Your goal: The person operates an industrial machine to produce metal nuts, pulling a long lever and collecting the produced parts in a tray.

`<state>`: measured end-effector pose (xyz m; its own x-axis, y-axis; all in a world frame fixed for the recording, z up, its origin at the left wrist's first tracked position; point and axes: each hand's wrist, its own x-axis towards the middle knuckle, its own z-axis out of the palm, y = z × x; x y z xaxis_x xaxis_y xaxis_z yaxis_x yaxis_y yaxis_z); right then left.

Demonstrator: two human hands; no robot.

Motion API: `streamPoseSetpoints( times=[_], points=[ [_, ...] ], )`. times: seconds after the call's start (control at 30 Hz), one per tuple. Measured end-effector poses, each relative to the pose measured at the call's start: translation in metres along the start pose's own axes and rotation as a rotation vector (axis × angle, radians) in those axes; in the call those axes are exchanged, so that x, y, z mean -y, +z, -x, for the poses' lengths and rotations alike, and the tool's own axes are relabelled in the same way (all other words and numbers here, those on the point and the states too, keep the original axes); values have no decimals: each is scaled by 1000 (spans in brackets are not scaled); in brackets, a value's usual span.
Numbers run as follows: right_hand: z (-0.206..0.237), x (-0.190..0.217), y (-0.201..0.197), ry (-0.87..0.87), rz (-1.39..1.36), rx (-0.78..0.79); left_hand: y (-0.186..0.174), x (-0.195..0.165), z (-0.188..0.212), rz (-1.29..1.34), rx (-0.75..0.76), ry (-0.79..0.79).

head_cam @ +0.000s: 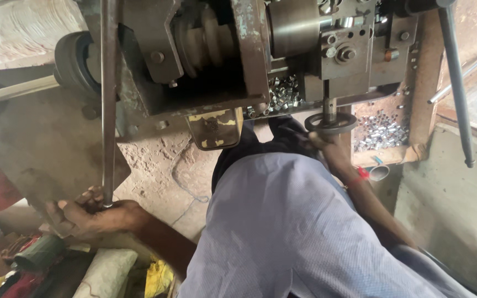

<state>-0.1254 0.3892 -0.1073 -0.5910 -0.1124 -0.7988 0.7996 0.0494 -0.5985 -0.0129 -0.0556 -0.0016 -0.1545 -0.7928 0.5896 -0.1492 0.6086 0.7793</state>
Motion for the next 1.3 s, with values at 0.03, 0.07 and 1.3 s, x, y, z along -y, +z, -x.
streamPoseSetpoints(
  times=[0.03,0.07,1.3],
  points=[
    [4,-3,0,-14,-42,-89,-3,7,-1,218,-89,-362],
    [8,-4,-1,-34,-82,-179,-5,14,-2,195,-58,-300],
    [-11,11,-14,15,668,-236,2,-3,3,165,49,-224]
  ],
)
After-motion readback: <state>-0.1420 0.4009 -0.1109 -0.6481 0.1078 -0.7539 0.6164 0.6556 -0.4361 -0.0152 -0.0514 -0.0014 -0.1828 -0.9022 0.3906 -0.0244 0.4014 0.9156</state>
